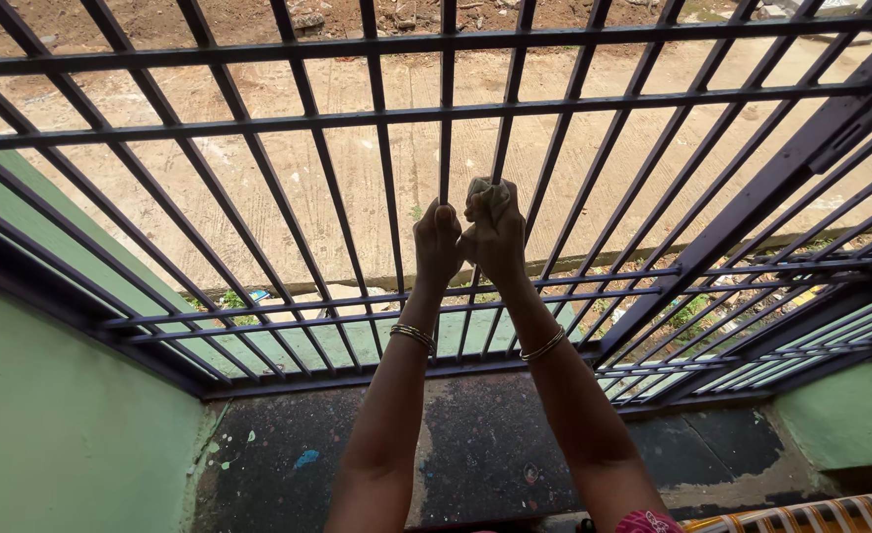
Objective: The person cleans the metal bars of a window grill with a cloth, wiping up and down the length of the individual bars.
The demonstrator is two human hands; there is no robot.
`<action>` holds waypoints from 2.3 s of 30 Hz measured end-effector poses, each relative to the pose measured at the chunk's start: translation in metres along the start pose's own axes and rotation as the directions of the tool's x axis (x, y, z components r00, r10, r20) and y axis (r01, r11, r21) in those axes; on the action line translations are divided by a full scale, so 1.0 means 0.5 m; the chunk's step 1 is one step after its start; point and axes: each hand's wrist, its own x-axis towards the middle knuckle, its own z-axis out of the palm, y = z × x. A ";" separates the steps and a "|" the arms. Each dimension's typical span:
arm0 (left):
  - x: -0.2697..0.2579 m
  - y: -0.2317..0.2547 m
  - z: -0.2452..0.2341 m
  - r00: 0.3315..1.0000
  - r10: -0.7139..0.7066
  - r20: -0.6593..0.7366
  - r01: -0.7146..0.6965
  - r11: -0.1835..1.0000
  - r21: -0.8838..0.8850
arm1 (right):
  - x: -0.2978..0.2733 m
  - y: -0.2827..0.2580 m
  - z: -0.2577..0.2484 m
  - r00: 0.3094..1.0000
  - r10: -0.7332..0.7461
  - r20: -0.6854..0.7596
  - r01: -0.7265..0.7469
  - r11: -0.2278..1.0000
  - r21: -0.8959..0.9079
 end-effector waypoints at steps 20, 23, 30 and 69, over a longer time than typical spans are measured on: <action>0.012 0.021 -0.004 1.000 -0.012 0.029 0.012 1.000 -0.012 | 0.136 -0.014 -0.035 0.871 -0.082 0.484 -0.356 0.573 0.738; 0.007 0.019 -0.007 0.921 0.372 0.112 -0.388 0.857 0.339 | 0.089 0.024 -0.013 0.943 -0.019 0.331 -0.251 0.615 0.748; -0.001 0.005 0.001 1.000 -0.026 0.012 0.027 0.996 -0.082 | -0.031 0.099 0.030 0.994 0.088 -0.067 -0.062 0.946 0.318; 0.011 0.027 -0.209 0.989 -0.124 0.078 0.120 0.992 0.043 | 0.074 -0.060 0.208 0.978 -0.149 -0.145 0.150 0.989 -0.007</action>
